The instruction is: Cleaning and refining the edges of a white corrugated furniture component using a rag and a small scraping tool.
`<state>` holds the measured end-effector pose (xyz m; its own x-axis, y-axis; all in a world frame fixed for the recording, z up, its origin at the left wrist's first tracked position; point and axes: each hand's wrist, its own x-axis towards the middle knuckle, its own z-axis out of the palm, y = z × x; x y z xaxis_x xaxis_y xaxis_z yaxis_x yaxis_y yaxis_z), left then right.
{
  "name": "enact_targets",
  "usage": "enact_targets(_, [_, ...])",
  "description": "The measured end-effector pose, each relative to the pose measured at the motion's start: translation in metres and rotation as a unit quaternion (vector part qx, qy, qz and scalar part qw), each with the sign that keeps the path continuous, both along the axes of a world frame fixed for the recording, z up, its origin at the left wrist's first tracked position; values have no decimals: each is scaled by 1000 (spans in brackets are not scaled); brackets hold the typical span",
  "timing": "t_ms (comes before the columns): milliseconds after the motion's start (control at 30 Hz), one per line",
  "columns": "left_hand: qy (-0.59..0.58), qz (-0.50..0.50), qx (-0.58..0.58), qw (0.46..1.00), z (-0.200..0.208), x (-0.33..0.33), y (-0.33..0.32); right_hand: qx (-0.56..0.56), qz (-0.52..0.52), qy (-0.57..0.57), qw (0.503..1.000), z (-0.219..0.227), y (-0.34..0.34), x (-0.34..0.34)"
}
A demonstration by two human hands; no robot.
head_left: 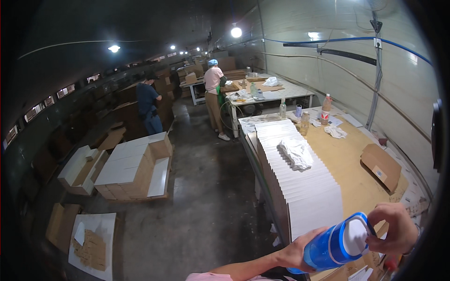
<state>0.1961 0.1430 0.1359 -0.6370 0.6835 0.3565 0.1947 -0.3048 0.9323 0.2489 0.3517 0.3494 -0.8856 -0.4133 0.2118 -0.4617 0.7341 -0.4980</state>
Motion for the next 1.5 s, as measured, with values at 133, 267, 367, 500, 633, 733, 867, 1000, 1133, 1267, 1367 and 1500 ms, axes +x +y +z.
enact_targets(133, [15,16,-30,999,1,0,-3,101,94,62,989,-4,11,-19])
enact_targets(267, [-17,-4,-26,999,-1,1,3,28,161,151,975,-6,9,-17])
enact_targets(367, [-21,9,-1,1000,-3,-2,3,-94,5,157,983,-4,-4,-16])
enact_targets(500, [30,22,-16,999,-10,-4,9,28,-70,52,996,6,14,-10])
enact_targets(633, [25,56,-12,998,-18,-6,10,47,-63,-81,994,1,16,-23])
enact_targets(733, [47,60,-24,997,-20,-11,12,9,-46,-99,994,-1,19,-24])
enact_targets(867, [48,60,-30,997,-25,-15,15,128,54,51,989,-8,17,-26])
enact_targets(1000, [12,74,-17,997,-26,-18,12,133,89,141,977,-8,6,-40])
enact_targets(1133, [41,62,-33,997,-25,-19,12,143,97,161,972,-13,12,-35])
enact_targets(1267, [53,78,-28,995,-29,-17,13,102,113,247,957,-11,14,-38])
enact_targets(1367, [11,60,-11,998,-24,-17,10,59,70,280,956,-10,13,-41])
enact_targets(1500, [13,76,-32,997,-21,-24,2,-30,25,193,980,-13,27,-54])
